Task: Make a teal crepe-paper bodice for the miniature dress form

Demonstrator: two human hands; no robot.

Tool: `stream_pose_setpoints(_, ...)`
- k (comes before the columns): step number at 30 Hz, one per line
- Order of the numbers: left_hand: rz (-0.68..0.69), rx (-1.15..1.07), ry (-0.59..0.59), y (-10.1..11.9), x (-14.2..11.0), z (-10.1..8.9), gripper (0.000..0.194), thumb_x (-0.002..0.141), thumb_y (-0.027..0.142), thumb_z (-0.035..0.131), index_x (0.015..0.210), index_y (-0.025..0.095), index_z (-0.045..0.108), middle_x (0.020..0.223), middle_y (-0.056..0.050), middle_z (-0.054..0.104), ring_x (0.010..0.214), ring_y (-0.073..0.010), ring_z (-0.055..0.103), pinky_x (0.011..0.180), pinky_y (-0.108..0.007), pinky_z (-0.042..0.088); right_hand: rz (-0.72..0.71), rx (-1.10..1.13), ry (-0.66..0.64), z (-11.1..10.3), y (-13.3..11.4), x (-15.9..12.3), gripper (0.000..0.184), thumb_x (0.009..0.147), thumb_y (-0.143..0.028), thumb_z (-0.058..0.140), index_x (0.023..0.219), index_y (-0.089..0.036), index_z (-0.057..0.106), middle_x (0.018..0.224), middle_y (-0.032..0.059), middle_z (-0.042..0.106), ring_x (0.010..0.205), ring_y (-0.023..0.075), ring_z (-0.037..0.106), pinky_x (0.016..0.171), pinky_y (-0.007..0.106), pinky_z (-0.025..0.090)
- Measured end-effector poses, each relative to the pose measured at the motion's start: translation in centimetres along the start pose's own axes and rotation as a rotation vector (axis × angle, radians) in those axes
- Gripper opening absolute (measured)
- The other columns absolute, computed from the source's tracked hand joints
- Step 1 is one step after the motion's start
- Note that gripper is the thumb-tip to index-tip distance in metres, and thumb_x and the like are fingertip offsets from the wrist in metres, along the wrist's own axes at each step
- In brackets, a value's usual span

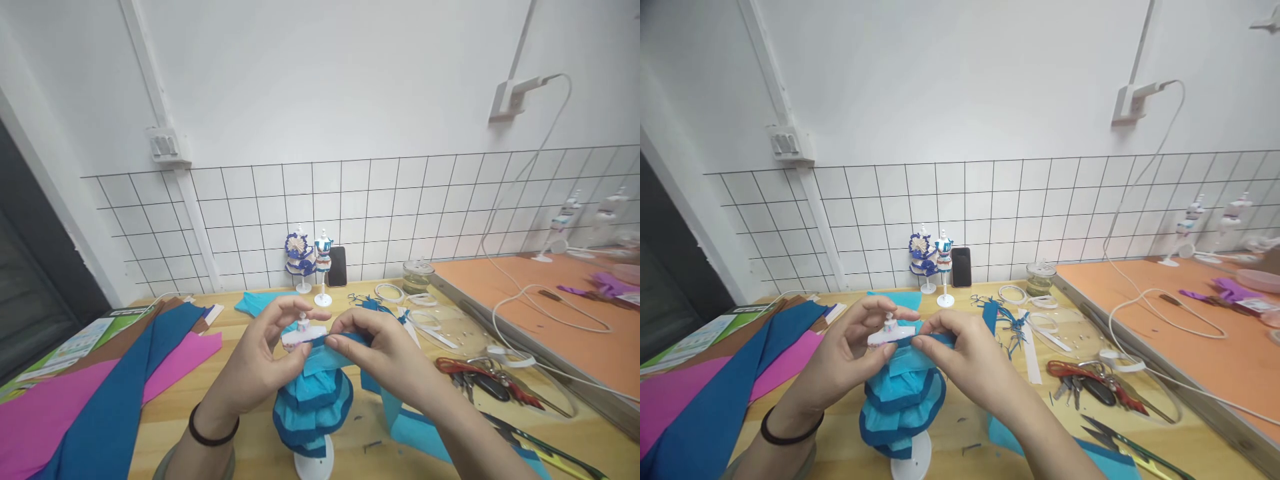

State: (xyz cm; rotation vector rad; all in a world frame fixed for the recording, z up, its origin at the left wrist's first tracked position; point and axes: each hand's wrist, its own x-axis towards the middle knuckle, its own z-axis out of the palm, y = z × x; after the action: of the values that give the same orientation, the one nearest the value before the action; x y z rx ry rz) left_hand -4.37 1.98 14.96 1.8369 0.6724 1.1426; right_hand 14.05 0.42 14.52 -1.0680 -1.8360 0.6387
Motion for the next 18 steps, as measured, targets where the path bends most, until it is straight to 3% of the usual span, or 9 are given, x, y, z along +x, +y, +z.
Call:
stream_pose_setpoints(3,-0.008,0.004,-0.002,0.0,0.0,0.0,0.030,0.076,0.016,0.057,0.103,0.023,0.046,0.111,-0.009,0.061,0.105,-0.0238,0.055,0.084,-0.033,0.045,0.037,0.074,-0.012,0.0,0.3,0.1,0.017,0.078,-0.033,0.058,0.089,-0.020,0.062,0.064,-0.0018,0.059,0.060,0.0136,0.053,0.051,0.024,0.042)
stream_pose_setpoints(8,-0.007,-0.026,-0.005,0.1,-0.1,0.0,0.027,0.078,0.018,0.056,0.103,0.023,0.047,0.113,-0.008,0.061,0.108,-0.0240,0.054,0.087,-0.034,0.044,-0.055,0.116,-0.094,-0.2,0.3,0.2,0.019,0.082,-0.029,0.054,0.095,-0.024,0.067,0.087,0.0021,0.066,0.082,0.0175,0.059,0.071,0.029,0.046)
stream_pose_setpoints(18,0.074,0.136,-0.053,-0.2,0.1,-0.4,0.040,0.083,0.018,0.050,0.120,0.030,0.047,0.129,-0.004,0.049,0.122,-0.0228,0.039,0.099,-0.036,0.036,-0.106,-0.069,-0.086,-1.0,-0.1,0.1,0.020,0.084,-0.026,0.053,0.096,-0.026,0.068,0.067,-0.0009,0.057,0.065,0.0134,0.053,0.058,0.025,0.040)
